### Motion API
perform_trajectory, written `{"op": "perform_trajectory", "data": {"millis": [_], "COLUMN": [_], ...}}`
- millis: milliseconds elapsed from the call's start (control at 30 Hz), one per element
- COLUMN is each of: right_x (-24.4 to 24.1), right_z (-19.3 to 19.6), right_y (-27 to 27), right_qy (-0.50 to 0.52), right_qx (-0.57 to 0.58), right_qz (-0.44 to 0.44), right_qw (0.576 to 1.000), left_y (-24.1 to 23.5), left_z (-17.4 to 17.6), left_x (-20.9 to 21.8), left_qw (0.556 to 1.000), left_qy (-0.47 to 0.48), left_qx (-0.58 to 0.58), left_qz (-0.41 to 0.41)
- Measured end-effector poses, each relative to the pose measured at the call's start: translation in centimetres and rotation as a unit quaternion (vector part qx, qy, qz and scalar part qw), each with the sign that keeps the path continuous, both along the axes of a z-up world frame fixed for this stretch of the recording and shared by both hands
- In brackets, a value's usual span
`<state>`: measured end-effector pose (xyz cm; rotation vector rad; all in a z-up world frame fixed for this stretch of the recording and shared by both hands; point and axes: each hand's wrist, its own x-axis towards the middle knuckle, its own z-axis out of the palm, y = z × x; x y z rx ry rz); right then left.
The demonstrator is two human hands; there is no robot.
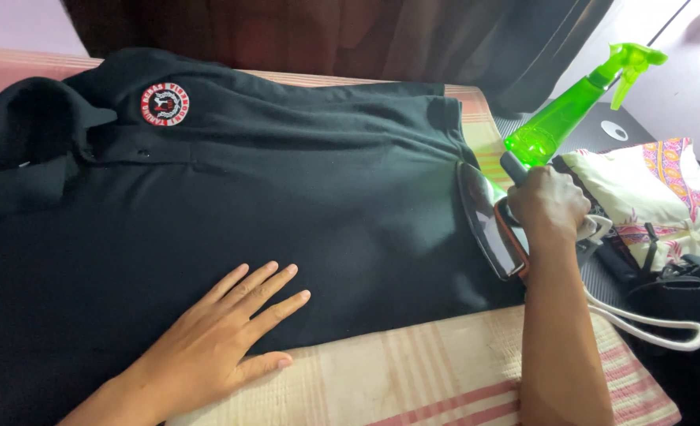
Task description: Ironing a black polo shirt on an ironing board and then folding it.
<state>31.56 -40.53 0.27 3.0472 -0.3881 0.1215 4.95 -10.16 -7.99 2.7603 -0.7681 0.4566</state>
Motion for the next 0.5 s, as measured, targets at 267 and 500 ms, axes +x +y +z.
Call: {"op": "perform_trajectory", "data": {"millis": [267, 500], "right_x": [-1.6, -1.6], "right_z": [1.0, 1.0], "right_y": [0.6, 0.4], "right_qy": [0.032, 0.055], "right_qx": [0.017, 0.017], "right_qz": [-0.007, -0.003], "right_qw": [0.999, 0.998], "left_y": [0.3, 0.5], "left_z": [-0.6, -1.2], "left_x": [0.2, 0.5], "left_qw": [1.000, 0.996], "left_qy": [-0.021, 0.018], "left_qx": [0.002, -0.051], "left_qz": [-0.012, -0.075]}}
